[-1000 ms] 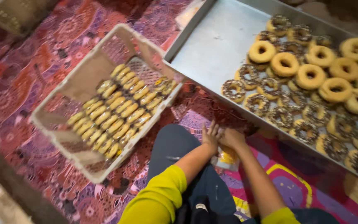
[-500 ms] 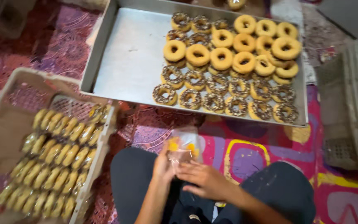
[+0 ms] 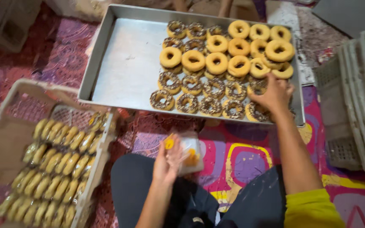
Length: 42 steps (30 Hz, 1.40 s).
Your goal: The person sits on the floor and individually places donuts from a metal tray into small clear plastic bags. They seal each bag and place it into a white plastic crate. The process is repeated for multiple donuts.
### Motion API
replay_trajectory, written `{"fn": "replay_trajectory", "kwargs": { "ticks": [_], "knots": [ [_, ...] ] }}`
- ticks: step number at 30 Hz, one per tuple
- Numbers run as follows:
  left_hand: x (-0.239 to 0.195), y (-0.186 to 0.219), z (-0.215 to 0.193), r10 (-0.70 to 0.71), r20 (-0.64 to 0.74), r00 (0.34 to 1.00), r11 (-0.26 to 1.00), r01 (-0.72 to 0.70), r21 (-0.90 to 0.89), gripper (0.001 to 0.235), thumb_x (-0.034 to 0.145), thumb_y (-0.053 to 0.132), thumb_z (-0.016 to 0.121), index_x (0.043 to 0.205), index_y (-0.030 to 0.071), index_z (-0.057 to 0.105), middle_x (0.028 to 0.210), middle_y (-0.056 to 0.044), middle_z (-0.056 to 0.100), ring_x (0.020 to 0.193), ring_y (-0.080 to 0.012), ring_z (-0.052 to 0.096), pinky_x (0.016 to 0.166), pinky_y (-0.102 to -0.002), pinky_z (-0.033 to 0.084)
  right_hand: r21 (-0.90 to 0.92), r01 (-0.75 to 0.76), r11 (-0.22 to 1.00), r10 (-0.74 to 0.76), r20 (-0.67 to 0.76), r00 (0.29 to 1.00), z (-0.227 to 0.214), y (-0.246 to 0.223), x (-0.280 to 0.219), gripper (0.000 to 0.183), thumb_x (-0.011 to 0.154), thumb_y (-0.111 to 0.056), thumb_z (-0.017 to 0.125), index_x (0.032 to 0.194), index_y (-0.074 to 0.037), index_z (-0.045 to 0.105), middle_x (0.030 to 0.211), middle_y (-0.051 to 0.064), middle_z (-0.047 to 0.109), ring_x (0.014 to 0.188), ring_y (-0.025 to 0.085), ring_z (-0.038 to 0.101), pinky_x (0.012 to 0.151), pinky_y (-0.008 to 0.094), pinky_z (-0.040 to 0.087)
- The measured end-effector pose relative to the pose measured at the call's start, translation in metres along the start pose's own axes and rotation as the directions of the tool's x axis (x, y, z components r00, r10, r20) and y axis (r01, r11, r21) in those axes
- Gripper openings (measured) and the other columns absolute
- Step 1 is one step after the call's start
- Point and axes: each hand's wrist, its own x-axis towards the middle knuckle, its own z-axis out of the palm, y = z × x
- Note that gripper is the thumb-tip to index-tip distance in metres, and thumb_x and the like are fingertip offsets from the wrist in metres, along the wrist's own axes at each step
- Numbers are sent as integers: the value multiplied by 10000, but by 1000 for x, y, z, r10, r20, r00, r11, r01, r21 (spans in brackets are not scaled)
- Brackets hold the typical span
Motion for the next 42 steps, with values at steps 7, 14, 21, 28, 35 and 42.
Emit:
{"fn": "replay_trajectory", "kwargs": {
  "ticks": [7, 14, 21, 28, 35, 42],
  "knots": [
    [4, -34, 56, 159, -123, 980, 985, -166, -49, 564, 1045, 472, 487, 1380, 31, 594, 1328, -68, 697, 1257, -187, 641, 1069, -390, 537, 596, 375, 710, -376, -129, 918, -32, -55, -180, 1159, 658, -167, 880, 1620, -117, 236, 1402, 215, 555, 1278, 323, 596, 1073, 441, 514],
    [-49, -98, 120, 216, -150, 965, 973, -199, 121, 549, 992, 491, 453, 1293, 54, 594, 1213, -191, 734, 1132, -287, 695, 963, -412, 570, 702, 506, 502, -385, -342, 857, -1, -66, -276, 1236, 690, -33, 896, 1645, -140, 120, 1305, 189, 648, 1197, 284, 662, 1061, 400, 525],
    [-76, -115, 153, 264, -122, 957, 946, -232, 224, 327, 953, 140, 656, 1261, 29, 662, 1171, -117, 714, 1059, -199, 708, 906, -371, 584, 746, 492, 448, -528, -224, 819, -38, -61, -288, 1185, 785, -1, 814, 1642, -98, 1, 1408, 255, 614, 1389, 355, 514, 1136, 447, 405],
    [-74, -147, 134, 186, -130, 974, 975, -166, 151, 339, 936, 127, 685, 1229, -44, 680, 1122, -136, 765, 1032, -221, 732, 872, -336, 614, 588, 373, 717, -351, -157, 923, -48, -62, -304, 1087, 724, -132, 863, 1588, -64, 208, 1473, 277, 504, 1397, 383, 438, 1110, 455, 363],
    [-77, -130, 80, 125, -95, 988, 670, -13, 742, 918, 971, 146, 711, 1587, 411, 84, 1298, -77, 679, 1050, -226, 682, 754, -353, 475, 339, 590, 733, -490, -340, 803, -30, -41, -302, 222, 903, -132, 715, 1122, -123, 747, 1196, 96, 704, 1161, 322, 656, 985, 418, 529],
    [-118, -115, 88, 247, 335, 909, 557, -416, 719, 295, 1084, 207, 622, 1218, -37, 721, 1136, -160, 769, 1014, -200, 728, 927, -322, 581, 385, 471, 794, -400, -251, 881, -53, -51, -304, 209, 954, -148, 640, 1133, -107, 741, 1061, 78, 748, 979, 239, 738, 846, 351, 580]
  ]
}}
